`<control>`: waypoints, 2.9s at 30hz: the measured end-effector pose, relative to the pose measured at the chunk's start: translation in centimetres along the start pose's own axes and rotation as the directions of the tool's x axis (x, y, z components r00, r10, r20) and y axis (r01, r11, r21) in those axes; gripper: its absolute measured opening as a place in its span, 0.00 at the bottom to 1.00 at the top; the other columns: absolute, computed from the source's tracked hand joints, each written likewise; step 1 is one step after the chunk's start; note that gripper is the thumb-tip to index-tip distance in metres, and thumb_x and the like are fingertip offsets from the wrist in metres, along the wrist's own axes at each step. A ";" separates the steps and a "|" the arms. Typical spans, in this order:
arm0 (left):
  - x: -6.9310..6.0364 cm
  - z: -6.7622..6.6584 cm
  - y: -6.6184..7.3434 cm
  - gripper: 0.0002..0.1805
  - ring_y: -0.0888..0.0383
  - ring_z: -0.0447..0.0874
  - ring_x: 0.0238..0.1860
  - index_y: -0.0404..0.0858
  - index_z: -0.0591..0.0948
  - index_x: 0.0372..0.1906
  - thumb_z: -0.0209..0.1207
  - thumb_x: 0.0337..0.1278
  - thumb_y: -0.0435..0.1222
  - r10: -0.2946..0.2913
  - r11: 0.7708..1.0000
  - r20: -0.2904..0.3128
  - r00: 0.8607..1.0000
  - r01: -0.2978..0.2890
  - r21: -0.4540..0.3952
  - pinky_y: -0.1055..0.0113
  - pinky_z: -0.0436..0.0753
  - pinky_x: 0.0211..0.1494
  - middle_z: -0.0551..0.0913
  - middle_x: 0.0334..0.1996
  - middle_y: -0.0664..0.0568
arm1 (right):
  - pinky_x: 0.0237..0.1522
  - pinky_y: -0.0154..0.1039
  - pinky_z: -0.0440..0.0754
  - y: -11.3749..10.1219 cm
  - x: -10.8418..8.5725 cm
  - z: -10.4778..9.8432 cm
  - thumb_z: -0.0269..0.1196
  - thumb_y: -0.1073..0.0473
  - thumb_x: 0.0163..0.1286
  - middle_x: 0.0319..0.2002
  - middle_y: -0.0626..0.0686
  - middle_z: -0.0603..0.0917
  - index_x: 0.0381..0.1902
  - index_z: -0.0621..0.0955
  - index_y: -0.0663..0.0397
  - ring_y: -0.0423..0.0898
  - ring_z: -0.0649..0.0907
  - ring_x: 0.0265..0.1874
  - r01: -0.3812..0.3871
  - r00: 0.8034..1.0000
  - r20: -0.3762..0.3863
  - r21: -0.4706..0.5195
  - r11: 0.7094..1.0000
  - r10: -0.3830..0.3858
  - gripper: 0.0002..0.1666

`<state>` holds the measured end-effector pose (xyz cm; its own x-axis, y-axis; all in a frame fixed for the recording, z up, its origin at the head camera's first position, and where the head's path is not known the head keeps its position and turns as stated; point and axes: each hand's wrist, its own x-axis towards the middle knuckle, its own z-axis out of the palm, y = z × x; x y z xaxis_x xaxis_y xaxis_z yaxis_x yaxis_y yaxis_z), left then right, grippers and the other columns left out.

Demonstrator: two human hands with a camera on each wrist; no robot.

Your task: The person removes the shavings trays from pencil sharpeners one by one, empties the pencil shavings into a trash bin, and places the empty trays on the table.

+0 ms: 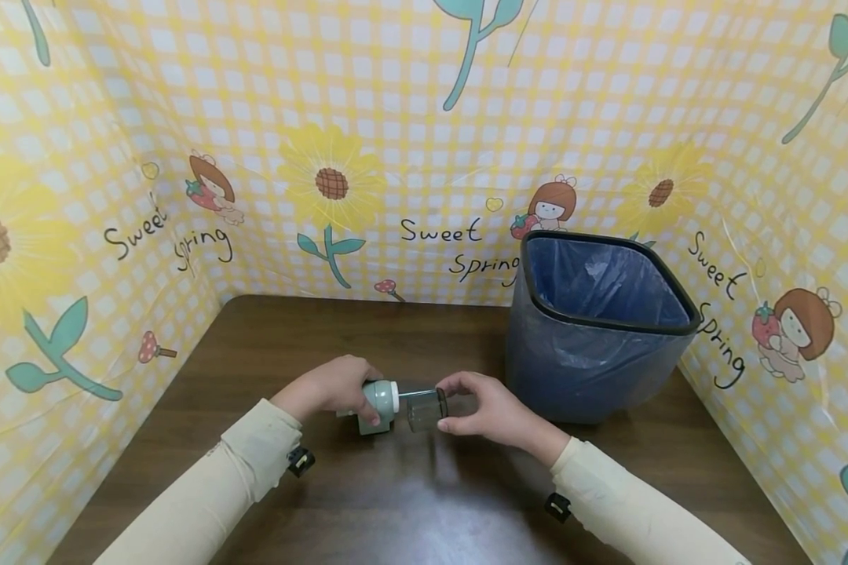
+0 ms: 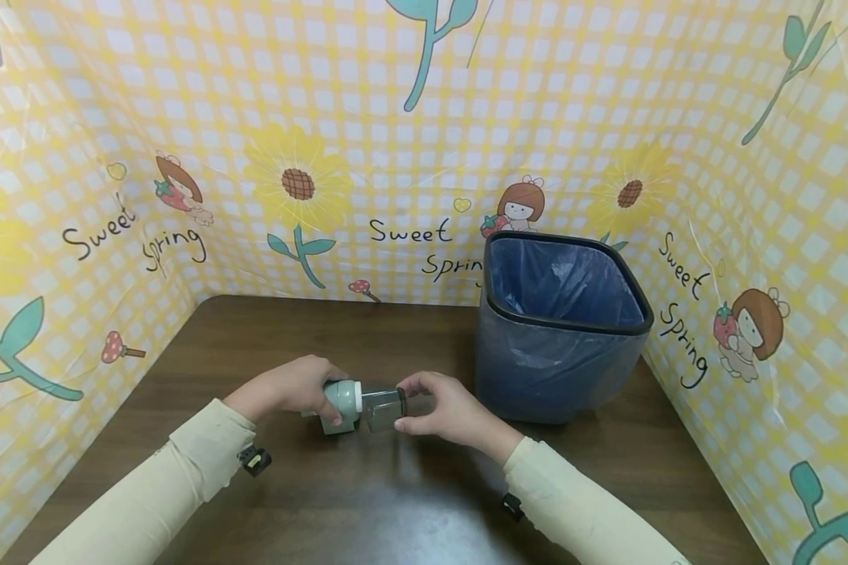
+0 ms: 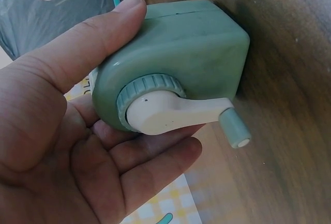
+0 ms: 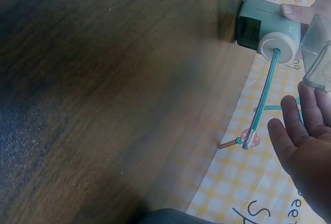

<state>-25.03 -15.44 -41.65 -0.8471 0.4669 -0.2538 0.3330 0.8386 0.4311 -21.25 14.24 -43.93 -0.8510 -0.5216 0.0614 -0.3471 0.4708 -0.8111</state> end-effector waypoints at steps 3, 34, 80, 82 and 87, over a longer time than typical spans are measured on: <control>0.0 0.0 0.0 0.31 0.58 0.81 0.36 0.40 0.86 0.54 0.81 0.42 0.46 -0.003 1.000 -0.001 1.000 0.003 -0.002 0.62 0.81 0.39 0.85 0.39 0.56 | 0.65 0.63 0.71 0.1 0.0 0.1 0.78 0.49 0.59 0.50 0.43 0.84 0.57 0.81 0.45 0.58 0.79 0.58 -0.001 1.000 0.004 0.006 1.000 0.001 0.29; 0.2 0.0 -0.2 0.30 0.59 0.81 0.35 0.42 0.86 0.53 0.81 0.41 0.47 0.001 1.000 0.004 1.000 -0.001 0.004 0.63 0.81 0.38 0.85 0.38 0.58 | 0.60 0.48 0.78 1.7 -0.3 1.9 0.77 0.42 0.58 0.53 0.41 0.83 0.58 0.82 0.49 0.41 0.80 0.55 0.066 0.997 0.043 -0.154 0.986 -0.060 0.33; 0.2 0.0 -0.2 0.31 0.58 0.80 0.35 0.42 0.86 0.55 0.80 0.42 0.47 0.003 1.000 0.003 1.000 -0.003 0.013 0.63 0.81 0.38 0.85 0.39 0.57 | 0.58 0.43 0.79 3.2 -0.4 3.1 0.77 0.42 0.57 0.50 0.44 0.84 0.54 0.83 0.48 0.41 0.82 0.52 0.057 0.997 0.067 -0.218 0.974 -0.044 0.31; 0.2 0.1 -0.2 0.31 0.58 0.80 0.35 0.42 0.86 0.55 0.81 0.42 0.47 0.002 1.000 0.002 1.000 -0.002 0.014 0.63 0.81 0.38 0.85 0.39 0.58 | 0.58 0.43 0.79 3.4 -0.4 3.1 0.77 0.41 0.57 0.49 0.43 0.84 0.54 0.83 0.48 0.41 0.82 0.52 0.058 0.997 0.069 -0.226 0.972 -0.043 0.31; 0.1 0.0 0.0 0.32 0.58 0.80 0.34 0.42 0.86 0.56 0.81 0.41 0.47 0.006 1.000 -0.001 1.000 -0.006 0.020 0.63 0.81 0.37 0.85 0.39 0.57 | 0.58 0.42 0.79 3.5 -0.4 3.3 0.76 0.42 0.58 0.49 0.43 0.84 0.54 0.83 0.47 0.40 0.81 0.51 0.054 0.997 0.072 -0.231 0.971 -0.039 0.30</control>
<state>-25.14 -15.37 -41.71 -0.8456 0.4712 -0.2507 0.3459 0.8415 0.4151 -20.81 13.79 -48.75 -0.8064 -0.5891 0.0511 -0.4746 0.5933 -0.6502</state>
